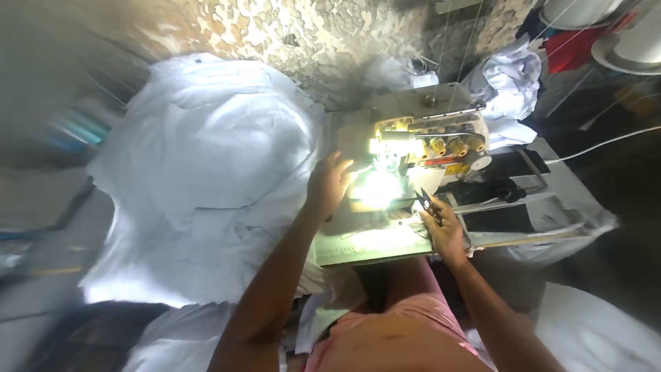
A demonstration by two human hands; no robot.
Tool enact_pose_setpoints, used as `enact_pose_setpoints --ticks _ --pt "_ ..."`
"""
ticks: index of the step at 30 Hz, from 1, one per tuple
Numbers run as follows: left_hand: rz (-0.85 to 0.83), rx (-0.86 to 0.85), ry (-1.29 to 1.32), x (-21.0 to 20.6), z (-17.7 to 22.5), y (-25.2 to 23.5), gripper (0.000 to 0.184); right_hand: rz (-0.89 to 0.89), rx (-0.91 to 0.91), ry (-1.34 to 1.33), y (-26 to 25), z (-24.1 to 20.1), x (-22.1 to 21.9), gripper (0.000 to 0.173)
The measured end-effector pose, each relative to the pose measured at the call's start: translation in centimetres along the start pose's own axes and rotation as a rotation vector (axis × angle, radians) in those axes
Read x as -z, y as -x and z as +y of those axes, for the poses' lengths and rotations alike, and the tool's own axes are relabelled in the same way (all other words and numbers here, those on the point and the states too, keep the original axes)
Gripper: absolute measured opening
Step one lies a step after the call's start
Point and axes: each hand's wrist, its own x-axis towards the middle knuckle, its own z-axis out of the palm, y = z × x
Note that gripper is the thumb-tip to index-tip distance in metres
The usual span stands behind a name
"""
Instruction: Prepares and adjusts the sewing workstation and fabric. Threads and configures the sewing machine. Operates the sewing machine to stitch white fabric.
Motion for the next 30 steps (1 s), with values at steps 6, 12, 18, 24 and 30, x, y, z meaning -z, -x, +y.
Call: enact_pose_setpoints --ticks 6,12,18,24,30 --pt "0.19 -0.25 -0.459 -3.0 -0.3 -2.4 0.012 0.049 -0.014 0.019 0.1 0.6 -0.2 0.042" --pt "0.06 -0.254 -0.642 -1.7 -1.6 -3.9 0.018 0.073 0.011 0.048 0.3 0.9 -0.4 0.043" --pt "0.069 -0.245 -0.662 -1.2 -3.3 -3.0 0.018 0.072 0.096 0.097 0.5 1.2 -0.5 0.043" --pt "0.049 -0.102 -0.435 0.3 -5.4 -0.4 0.021 0.072 -0.029 0.166 0.3 0.4 -0.5 0.05" --pt "-0.047 0.066 -0.234 1.9 -4.7 6.1 0.023 0.074 0.079 0.087 0.4 1.0 -0.5 0.039"
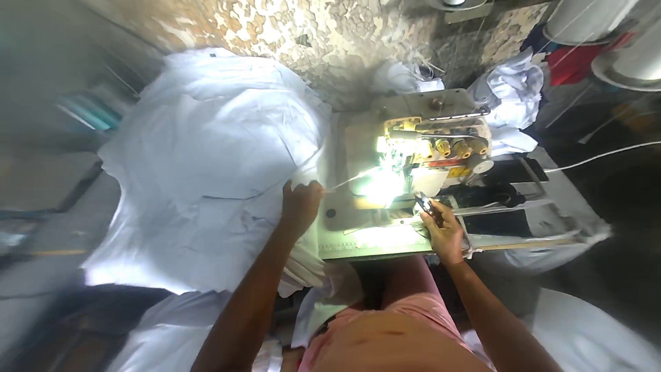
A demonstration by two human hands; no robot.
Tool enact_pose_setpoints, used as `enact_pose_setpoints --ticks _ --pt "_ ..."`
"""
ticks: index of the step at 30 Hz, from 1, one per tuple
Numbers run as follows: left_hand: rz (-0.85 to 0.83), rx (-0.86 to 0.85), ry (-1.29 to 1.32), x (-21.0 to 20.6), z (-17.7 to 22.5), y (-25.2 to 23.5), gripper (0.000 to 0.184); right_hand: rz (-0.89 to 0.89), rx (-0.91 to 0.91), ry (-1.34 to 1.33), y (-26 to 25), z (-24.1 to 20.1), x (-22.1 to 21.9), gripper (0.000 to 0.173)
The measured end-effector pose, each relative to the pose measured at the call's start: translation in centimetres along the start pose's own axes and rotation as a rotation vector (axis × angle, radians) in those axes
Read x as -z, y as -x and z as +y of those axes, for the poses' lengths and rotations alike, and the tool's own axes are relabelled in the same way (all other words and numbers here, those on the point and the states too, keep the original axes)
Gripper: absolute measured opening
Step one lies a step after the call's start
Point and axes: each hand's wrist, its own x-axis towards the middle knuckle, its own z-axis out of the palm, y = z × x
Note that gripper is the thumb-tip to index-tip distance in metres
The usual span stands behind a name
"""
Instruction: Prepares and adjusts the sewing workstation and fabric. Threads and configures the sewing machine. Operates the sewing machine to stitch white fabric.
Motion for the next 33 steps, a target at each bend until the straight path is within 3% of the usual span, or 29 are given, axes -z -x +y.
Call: enact_pose_setpoints --ticks 3,7,11,16,21,28,33 --pt "-0.059 -0.044 0.115 1.3 1.7 4.5 0.021 -0.035 0.055 -0.028 -0.8 -2.0 0.2 0.038" --pt "-0.082 -0.016 0.401 1.9 4.1 9.2 0.019 -0.178 0.179 0.245 -3.3 -8.0 0.2 0.033" --pt "0.067 -0.005 0.515 1.9 6.2 11.5 0.022 -0.26 0.284 0.481 -5.4 -10.6 -1.2 0.028" --pt "0.154 -0.102 0.474 1.4 8.3 11.5 0.018 -0.292 0.272 0.534 -6.7 -10.9 -2.6 0.03" --pt "0.191 -0.112 0.483 2.6 8.1 13.4 0.018 -0.302 0.216 0.361 -5.7 -10.2 -2.9 0.026" --pt "0.331 0.116 0.558 4.0 3.7 20.4 0.027 -0.467 0.062 -0.057 0.7 -7.0 -2.7 0.037" --pt "0.266 0.204 0.496 3.4 3.5 20.3 0.028 -0.336 0.046 -0.122 1.6 -5.4 -1.0 0.036"
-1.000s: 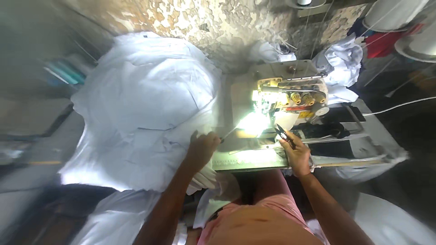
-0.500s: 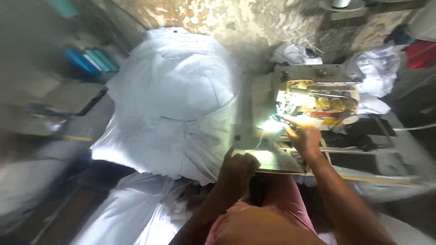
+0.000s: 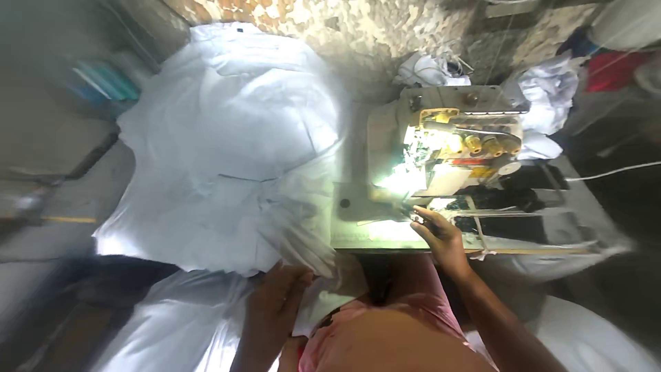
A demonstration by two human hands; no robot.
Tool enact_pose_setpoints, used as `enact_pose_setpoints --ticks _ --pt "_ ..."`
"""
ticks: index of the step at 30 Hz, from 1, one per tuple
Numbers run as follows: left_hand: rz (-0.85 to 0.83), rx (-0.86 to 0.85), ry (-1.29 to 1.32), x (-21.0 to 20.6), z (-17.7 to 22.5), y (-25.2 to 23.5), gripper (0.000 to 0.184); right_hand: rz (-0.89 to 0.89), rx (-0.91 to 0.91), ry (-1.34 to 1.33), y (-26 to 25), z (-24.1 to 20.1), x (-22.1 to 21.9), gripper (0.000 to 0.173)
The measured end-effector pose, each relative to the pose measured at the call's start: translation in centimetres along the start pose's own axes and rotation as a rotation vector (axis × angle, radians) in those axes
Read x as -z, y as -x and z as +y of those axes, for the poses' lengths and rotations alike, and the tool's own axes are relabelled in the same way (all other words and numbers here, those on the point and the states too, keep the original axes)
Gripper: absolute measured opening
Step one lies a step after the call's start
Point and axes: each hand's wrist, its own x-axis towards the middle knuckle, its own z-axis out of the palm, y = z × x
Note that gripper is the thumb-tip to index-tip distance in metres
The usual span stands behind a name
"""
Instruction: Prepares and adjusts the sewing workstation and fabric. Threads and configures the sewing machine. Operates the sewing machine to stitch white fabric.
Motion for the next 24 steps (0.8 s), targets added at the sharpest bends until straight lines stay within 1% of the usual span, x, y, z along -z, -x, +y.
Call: enact_pose_setpoints --ticks 2,3,4,5,7,9,11,13,15,16,17,18,20,23,24 --pt "-0.067 -0.053 0.112 -0.5 1.0 -0.8 0.024 0.102 -0.001 0.027 0.1 0.8 1.7 0.037" --pt "-0.117 -0.118 0.143 -0.6 1.6 -1.3 0.024 0.157 -0.017 0.066 0.1 1.2 2.8 0.037" --pt "-0.165 -0.202 0.109 -0.8 2.3 -1.9 0.027 0.21 -0.032 0.118 0.1 1.6 4.0 0.038" --pt "-0.199 -0.29 0.013 -1.0 3.1 -2.6 0.03 0.259 -0.042 0.187 0.2 2.2 5.2 0.039" --pt "-0.207 -0.435 -0.258 -1.7 5.2 -3.7 0.038 0.325 -0.066 0.386 0.3 3.1 7.5 0.04" --pt "-0.22 -0.504 -0.52 -2.6 7.3 -4.6 0.043 0.348 -0.056 0.565 0.2 4.3 9.3 0.038" --pt "-0.241 -0.563 -0.655 -3.4 9.1 -5.4 0.045 0.336 -0.055 0.674 0.2 5.6 10.5 0.036" --pt "-0.287 -0.669 -0.647 -3.8 10.4 -6.4 0.044 0.32 -0.074 0.734 0.4 6.6 10.7 0.037" --pt "-0.377 -0.771 -0.533 -4.1 11.4 -7.5 0.039 0.316 -0.065 0.794 0.5 7.5 10.4 0.038" --pt "-0.394 -0.8 -0.468 -4.6 11.6 -8.3 0.036 0.316 -0.061 0.818 0.5 7.8 10.2 0.038" --pt "-0.383 -0.804 -0.407 -5.3 11.5 -9.3 0.032 0.32 -0.064 0.831 0.5 7.9 10.1 0.038" --pt "-0.363 -0.768 -0.353 -6.0 11.0 -10.7 0.027 0.329 -0.068 0.835 0.5 7.9 10.0 0.039" --pt "-0.279 -0.651 -0.321 -8.1 9.0 -14.2 0.018 0.363 -0.063 0.834 0.5 8.0 9.8 0.04" --pt "-0.167 -0.424 -0.296 -11.8 5.9 -18.9 0.018 0.397 -0.057 0.827 0.6 8.1 9.7 0.041" --pt "-0.132 -0.38 -0.278 -12.9 5.0 -19.9 0.02 0.405 -0.056 0.823 0.7 8.1 9.7 0.041"
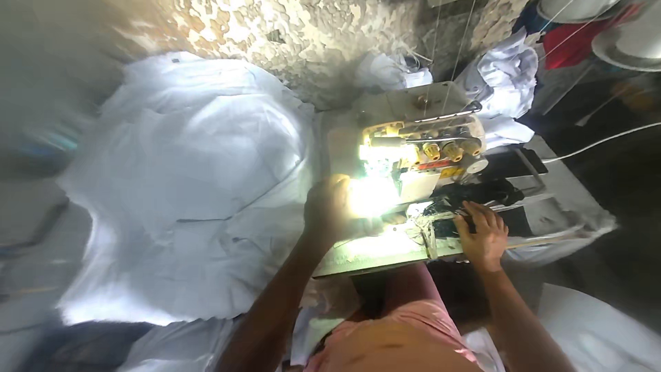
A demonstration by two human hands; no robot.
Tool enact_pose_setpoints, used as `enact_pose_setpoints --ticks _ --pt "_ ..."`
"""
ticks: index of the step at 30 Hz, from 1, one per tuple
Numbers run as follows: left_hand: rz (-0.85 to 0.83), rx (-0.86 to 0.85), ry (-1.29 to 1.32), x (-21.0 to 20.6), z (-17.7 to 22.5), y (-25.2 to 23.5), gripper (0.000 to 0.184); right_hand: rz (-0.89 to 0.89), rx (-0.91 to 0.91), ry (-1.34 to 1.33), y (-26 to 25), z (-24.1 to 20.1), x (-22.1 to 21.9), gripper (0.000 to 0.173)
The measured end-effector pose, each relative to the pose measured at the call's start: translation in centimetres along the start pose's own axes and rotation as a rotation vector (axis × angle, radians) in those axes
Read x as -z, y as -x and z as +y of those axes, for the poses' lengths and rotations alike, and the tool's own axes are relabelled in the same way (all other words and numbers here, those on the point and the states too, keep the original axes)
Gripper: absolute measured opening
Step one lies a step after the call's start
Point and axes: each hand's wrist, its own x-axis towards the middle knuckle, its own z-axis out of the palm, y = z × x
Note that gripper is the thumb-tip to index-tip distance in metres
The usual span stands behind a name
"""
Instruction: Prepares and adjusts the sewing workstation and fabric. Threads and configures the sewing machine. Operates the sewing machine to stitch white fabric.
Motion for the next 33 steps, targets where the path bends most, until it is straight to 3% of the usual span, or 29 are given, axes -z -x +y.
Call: enact_pose_setpoints --ticks 4,10,18,25,33 --pt "0.075 0.026 -0.025 -3.7 -1.5 -0.7 0.026 0.063 0.01 0.013 0.2 0.2 -0.3 0.04" --pt "0.257 -0.021 -0.146 -6.0 -2.4 -2.3 0.01 0.072 0.03 0.02 0.3 0.1 -0.4 0.038" --pt "0.106 -0.079 -0.213 -6.6 -4.6 -4.4 0.011 0.104 0.046 0.04 0.4 0.2 -0.5 0.035" --pt "0.243 -0.155 -0.031 -6.8 -4.3 -3.9 0.01 0.102 0.043 0.046 0.4 0.2 -0.4 0.036" --pt "0.226 -0.137 0.008 -6.6 -4.0 -3.4 0.013 0.11 0.038 0.05 0.5 0.2 -0.4 0.035"
